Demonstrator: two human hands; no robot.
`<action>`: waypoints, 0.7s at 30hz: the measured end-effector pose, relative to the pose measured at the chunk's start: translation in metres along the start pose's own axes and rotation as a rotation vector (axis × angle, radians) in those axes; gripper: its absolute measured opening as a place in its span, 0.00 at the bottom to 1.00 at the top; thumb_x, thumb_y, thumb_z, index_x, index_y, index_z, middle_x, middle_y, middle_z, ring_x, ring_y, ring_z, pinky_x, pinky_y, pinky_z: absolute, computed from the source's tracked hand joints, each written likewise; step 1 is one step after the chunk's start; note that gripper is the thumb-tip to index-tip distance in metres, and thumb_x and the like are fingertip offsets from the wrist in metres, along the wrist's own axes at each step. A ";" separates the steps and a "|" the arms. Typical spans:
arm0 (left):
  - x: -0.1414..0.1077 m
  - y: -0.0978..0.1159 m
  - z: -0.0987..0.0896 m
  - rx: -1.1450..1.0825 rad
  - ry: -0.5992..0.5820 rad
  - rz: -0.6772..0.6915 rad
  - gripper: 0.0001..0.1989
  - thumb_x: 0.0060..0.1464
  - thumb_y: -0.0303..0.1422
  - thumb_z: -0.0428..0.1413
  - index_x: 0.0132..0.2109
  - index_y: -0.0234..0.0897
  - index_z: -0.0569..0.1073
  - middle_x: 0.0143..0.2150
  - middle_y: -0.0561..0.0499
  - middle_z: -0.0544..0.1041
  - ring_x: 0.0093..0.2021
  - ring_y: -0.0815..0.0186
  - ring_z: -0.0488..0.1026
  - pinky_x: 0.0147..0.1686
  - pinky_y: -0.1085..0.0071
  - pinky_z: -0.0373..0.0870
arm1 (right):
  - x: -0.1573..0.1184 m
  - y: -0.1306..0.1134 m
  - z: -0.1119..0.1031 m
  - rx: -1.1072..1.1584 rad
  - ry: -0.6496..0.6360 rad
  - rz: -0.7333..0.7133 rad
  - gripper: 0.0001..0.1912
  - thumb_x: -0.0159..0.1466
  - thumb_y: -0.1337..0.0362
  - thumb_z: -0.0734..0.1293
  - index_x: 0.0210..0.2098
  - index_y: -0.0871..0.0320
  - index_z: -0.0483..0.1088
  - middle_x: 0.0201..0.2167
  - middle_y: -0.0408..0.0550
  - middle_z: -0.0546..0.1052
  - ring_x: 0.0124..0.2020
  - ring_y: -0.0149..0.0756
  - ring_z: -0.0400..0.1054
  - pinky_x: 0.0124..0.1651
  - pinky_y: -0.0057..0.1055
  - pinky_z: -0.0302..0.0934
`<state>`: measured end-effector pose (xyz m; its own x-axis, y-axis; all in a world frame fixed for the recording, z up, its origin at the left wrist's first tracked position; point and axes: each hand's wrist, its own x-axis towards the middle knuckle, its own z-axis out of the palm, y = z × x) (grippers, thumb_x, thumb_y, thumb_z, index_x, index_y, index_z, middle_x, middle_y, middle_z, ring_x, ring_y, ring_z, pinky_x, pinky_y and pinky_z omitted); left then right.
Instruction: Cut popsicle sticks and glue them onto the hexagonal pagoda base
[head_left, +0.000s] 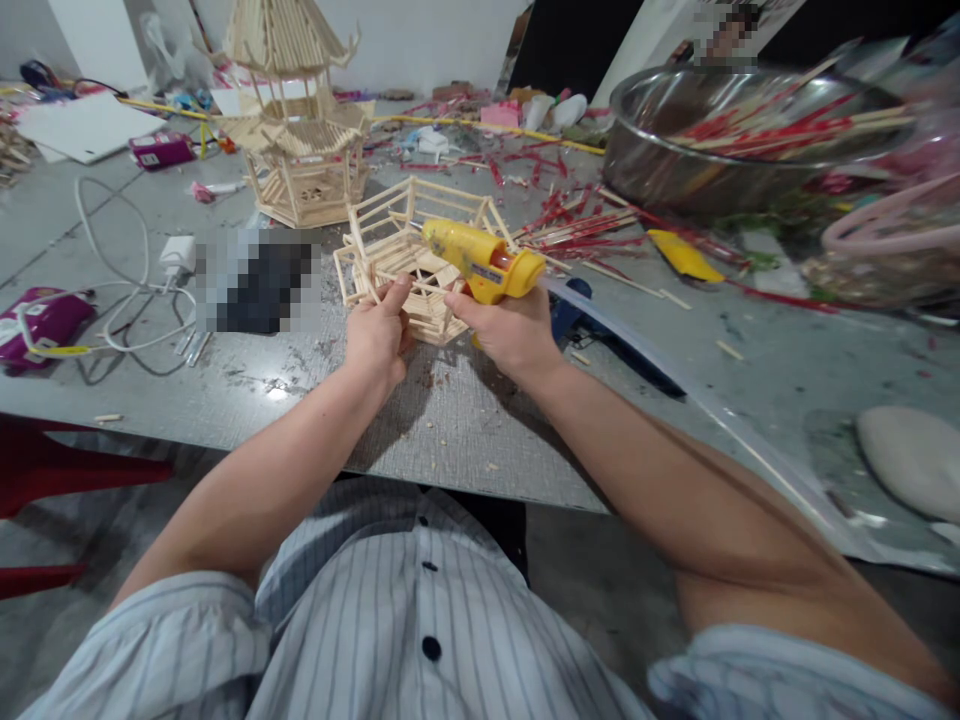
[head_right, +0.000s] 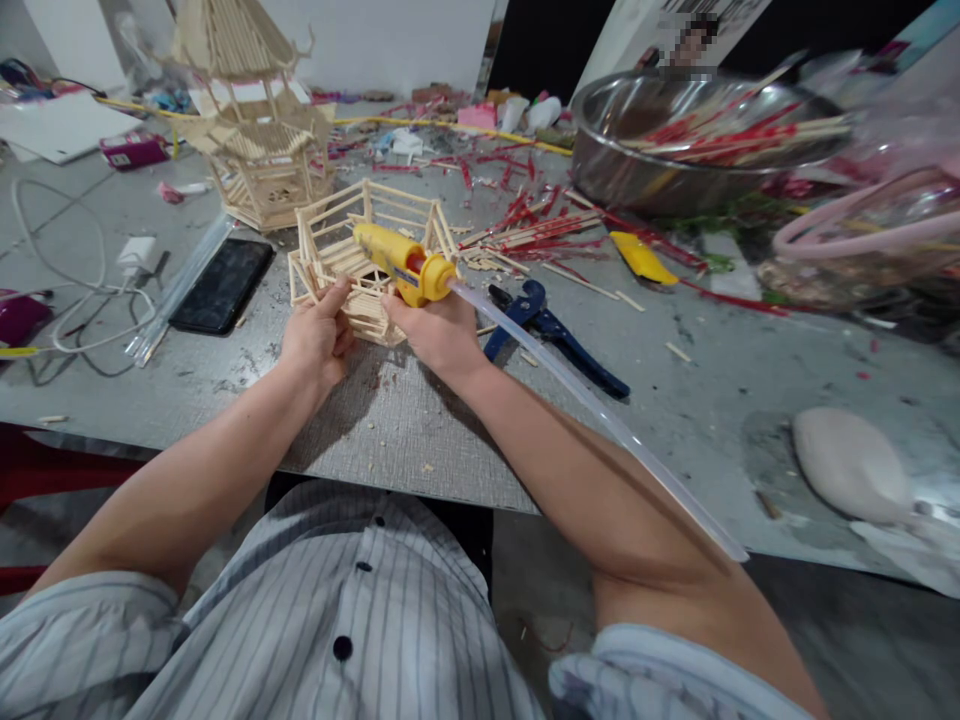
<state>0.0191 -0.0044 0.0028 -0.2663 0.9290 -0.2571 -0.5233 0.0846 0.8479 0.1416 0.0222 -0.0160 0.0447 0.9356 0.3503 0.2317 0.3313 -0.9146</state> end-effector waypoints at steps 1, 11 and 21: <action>0.000 0.000 0.000 -0.003 0.004 0.003 0.22 0.48 0.47 0.67 0.29 0.36 0.68 0.14 0.63 0.54 0.12 0.79 0.48 0.14 0.75 0.38 | 0.000 0.001 0.000 -0.007 0.003 0.002 0.10 0.51 0.61 0.72 0.30 0.55 0.69 0.33 0.44 0.77 0.38 0.38 0.72 0.50 0.43 0.66; 0.003 -0.003 0.000 -0.027 0.011 0.027 0.20 0.47 0.44 0.68 0.30 0.35 0.69 0.15 0.62 0.56 0.13 0.79 0.51 0.14 0.77 0.41 | 0.000 -0.005 0.005 -0.025 0.049 0.046 0.09 0.50 0.65 0.71 0.29 0.55 0.67 0.33 0.46 0.76 0.38 0.39 0.73 0.50 0.42 0.67; -0.005 0.003 -0.008 0.093 0.031 0.027 0.15 0.61 0.32 0.57 0.26 0.35 0.67 0.14 0.62 0.54 0.11 0.78 0.47 0.13 0.77 0.41 | -0.001 -0.009 0.002 -0.070 0.064 0.050 0.09 0.49 0.66 0.72 0.26 0.54 0.67 0.28 0.44 0.75 0.36 0.38 0.72 0.48 0.41 0.69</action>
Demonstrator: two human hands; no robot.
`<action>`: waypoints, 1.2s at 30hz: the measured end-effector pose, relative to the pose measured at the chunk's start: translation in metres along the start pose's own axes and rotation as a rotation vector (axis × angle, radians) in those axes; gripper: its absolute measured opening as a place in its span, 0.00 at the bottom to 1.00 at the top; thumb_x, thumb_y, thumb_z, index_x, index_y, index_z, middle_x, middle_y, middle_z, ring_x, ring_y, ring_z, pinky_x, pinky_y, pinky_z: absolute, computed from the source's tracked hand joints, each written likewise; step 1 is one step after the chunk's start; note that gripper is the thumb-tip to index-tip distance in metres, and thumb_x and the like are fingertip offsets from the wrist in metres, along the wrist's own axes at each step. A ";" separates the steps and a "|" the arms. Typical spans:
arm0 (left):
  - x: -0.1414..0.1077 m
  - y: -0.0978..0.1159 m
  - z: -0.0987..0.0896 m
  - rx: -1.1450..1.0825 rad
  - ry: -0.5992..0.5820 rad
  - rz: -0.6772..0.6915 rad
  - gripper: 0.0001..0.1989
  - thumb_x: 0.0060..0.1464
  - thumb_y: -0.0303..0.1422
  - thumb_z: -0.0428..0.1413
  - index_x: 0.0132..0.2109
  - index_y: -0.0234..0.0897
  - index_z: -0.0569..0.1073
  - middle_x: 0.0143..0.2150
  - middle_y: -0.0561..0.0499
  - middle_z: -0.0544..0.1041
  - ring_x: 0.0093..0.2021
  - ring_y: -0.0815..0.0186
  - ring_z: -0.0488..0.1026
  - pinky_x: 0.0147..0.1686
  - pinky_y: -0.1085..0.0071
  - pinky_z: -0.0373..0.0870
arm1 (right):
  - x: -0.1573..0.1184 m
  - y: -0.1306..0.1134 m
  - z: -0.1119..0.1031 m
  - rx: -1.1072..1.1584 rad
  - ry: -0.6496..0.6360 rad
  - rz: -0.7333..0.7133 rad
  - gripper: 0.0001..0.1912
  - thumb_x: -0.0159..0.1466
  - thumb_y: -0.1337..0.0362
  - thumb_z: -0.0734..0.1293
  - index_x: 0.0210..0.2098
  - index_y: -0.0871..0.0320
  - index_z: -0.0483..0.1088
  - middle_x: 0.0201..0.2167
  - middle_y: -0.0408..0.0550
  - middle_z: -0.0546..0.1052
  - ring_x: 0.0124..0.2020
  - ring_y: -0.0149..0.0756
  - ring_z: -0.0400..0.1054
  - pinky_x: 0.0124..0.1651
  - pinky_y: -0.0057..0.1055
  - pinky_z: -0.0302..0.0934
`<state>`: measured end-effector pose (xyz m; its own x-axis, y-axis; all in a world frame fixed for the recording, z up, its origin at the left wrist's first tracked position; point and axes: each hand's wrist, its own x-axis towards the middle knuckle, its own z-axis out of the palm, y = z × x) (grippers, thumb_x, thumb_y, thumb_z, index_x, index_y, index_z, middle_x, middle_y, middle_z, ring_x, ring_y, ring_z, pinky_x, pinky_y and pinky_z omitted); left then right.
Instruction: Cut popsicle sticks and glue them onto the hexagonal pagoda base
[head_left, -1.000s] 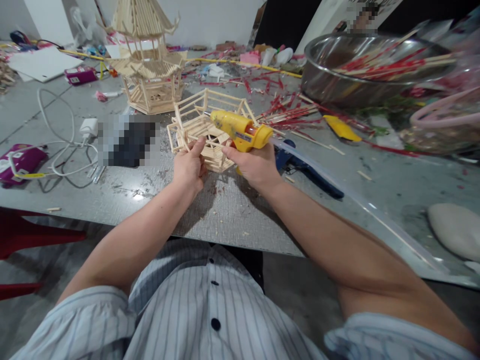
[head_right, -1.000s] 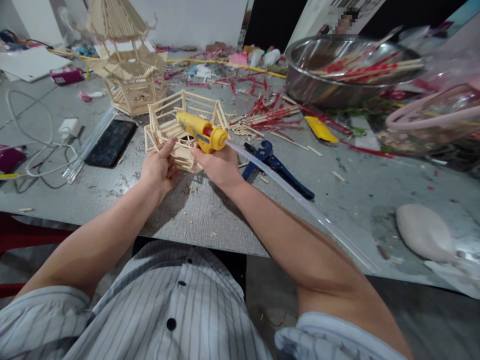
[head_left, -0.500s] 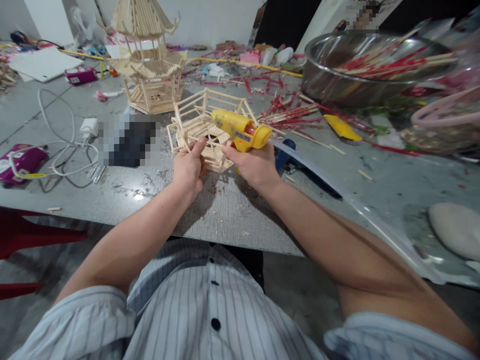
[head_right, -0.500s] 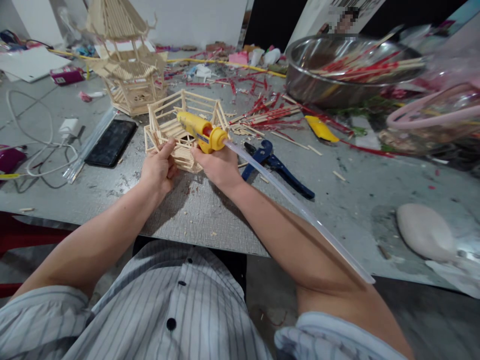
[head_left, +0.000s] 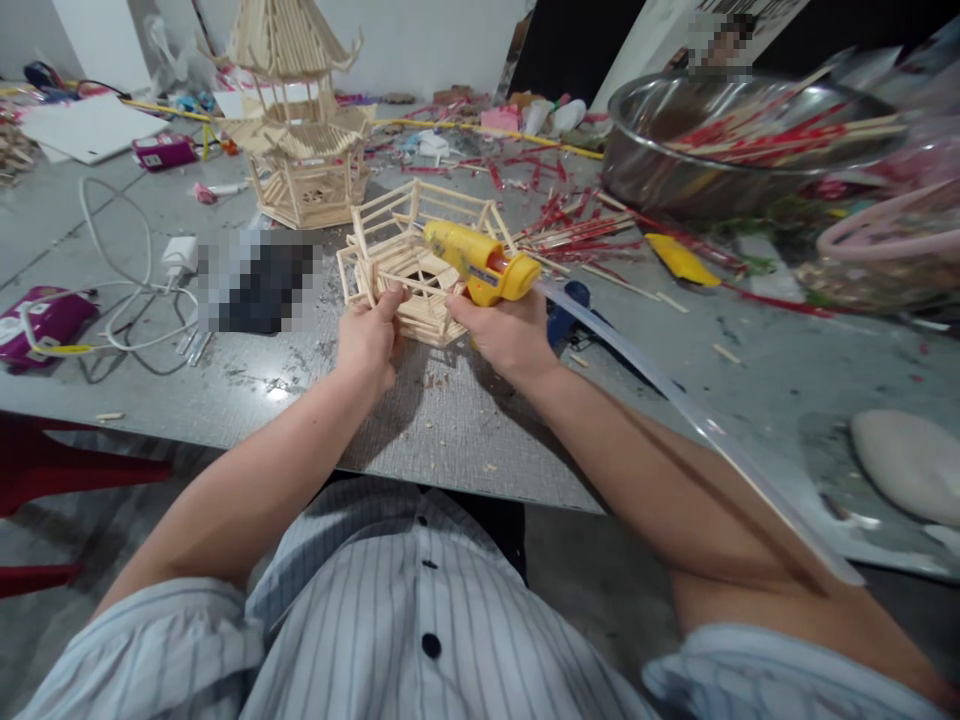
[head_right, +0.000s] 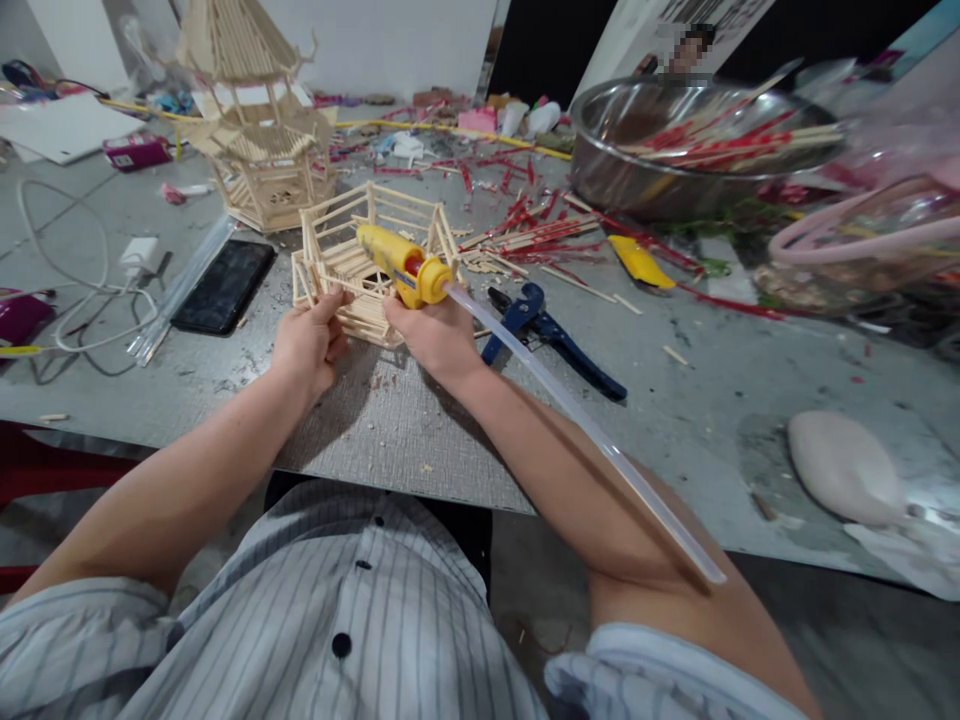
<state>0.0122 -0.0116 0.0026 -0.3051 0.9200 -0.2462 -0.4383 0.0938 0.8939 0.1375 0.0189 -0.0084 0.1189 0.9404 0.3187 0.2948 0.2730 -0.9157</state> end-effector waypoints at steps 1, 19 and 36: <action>0.000 0.002 -0.004 0.027 0.017 0.027 0.15 0.61 0.32 0.56 0.25 0.35 0.67 0.14 0.62 0.54 0.11 0.77 0.47 0.13 0.77 0.41 | 0.000 0.000 0.001 0.001 0.003 0.003 0.09 0.49 0.67 0.72 0.26 0.54 0.66 0.28 0.43 0.75 0.35 0.38 0.72 0.47 0.40 0.69; 0.012 0.032 -0.091 1.863 -0.597 0.932 0.21 0.67 0.42 0.43 0.36 0.35 0.75 0.33 0.47 0.77 0.33 0.61 0.74 0.24 0.69 0.52 | 0.004 -0.005 -0.009 0.255 -0.044 -0.022 0.14 0.49 0.58 0.74 0.33 0.55 0.72 0.34 0.44 0.77 0.34 0.34 0.72 0.37 0.36 0.70; 0.058 0.045 -0.103 1.389 -0.301 1.020 0.19 0.59 0.46 0.57 0.47 0.34 0.73 0.50 0.43 0.74 0.53 0.53 0.67 0.55 0.53 0.63 | 0.030 0.006 -0.172 -0.058 0.267 0.743 0.10 0.65 0.65 0.65 0.27 0.56 0.68 0.18 0.42 0.68 0.14 0.25 0.61 0.24 0.33 0.57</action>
<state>-0.1128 0.0063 -0.0097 0.2512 0.8301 0.4979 0.8471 -0.4374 0.3018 0.3062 0.0136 0.0374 0.5256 0.7896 -0.3166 0.0965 -0.4251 -0.9000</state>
